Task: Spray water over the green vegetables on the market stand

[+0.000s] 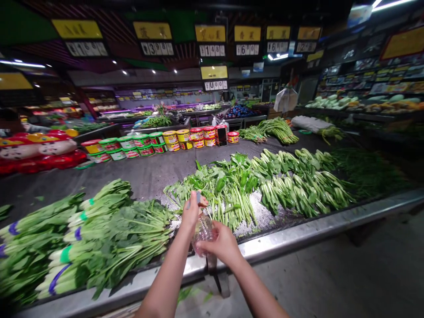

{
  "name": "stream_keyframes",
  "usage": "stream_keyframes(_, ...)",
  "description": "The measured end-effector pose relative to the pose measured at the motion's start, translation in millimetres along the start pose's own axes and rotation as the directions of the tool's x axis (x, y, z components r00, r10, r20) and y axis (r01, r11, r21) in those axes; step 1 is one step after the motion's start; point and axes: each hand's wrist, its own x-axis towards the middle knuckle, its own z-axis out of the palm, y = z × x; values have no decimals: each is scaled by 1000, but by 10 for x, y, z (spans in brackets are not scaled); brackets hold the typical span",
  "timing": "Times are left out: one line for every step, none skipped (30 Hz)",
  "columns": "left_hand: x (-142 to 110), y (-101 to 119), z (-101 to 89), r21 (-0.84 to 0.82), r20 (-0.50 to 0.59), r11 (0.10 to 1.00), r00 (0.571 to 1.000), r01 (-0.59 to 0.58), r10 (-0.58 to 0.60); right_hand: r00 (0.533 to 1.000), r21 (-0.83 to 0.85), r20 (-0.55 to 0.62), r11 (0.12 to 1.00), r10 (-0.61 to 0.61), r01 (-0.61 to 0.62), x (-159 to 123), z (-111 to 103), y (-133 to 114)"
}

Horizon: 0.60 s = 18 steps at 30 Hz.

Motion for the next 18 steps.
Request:
stream_keyframes(9,18,48,12,11,1000,1000,-21,21,1000,14,-14,1000,-10,10,8,-34,-7)
stream_keyframes(20,34,97,29,24,999,999,-42,41,999,30,-33,999,-14,15,19,-69,-9)
stream_keyframes(36,47,148,47,35,997,998,-61,60,999,46,-54,999,-10,12,34,-104,-6)
stream_keyframes(54,58,200,63,45,995,996,-78,76,997,61,-71,998,2,2,53,-140,2)
stream_keyframes(76,67,253,77,52,993,995,-88,85,996,77,-84,997,21,-14,75,-176,13)
stream_keyframes(98,73,306,92,56,992,995,-87,82,995,92,-94,995,39,-31,99,-213,26)
stream_keyframes(121,77,358,106,58,992,996,-74,68,993,107,-103,993,54,-43,123,-251,39)
stream_keyframes(143,79,408,118,57,992,997,-53,47,992,117,-108,992,63,-50,146,-289,51)
stream_keyframes(162,81,455,128,53,991,998,-31,24,992,125,-111,991,67,-52,166,-326,61)
stream_keyframes(179,82,499,137,50,990,999,-12,6,992,132,-110,990,66,-51,185,-363,69)
stream_keyframes(191,83,539,145,49,989,999,0,-8,993,139,-102,989,63,-48,200,-398,75)
stream_keyframes(201,84,575,152,50,988,999,6,-14,994,147,-94,988,58,-43,213,-433,79)
stream_keyframes(207,87,607,155,52,988,999,7,-15,994,153,-92,987,55,-41,224,-466,82)
stream_keyframes(211,91,636,155,57,988,998,4,-13,994,158,-96,987,58,-42,232,-498,85)
stream_keyframes(213,95,661,152,63,988,998,-3,-7,993,159,-103,986,63,-46,239,-530,87)
stream_keyframes(214,101,685,143,69,990,998,-15,5,992,158,-110,986,69,-51,244,-559,88)
stream_keyframes(214,108,707,127,75,991,997,-34,25,991,157,-115,986,73,-54,247,-588,89)
stream_keyframes(213,116,728,107,81,993,996,-57,49,991,159,-113,986,73,-55,250,-615,90)
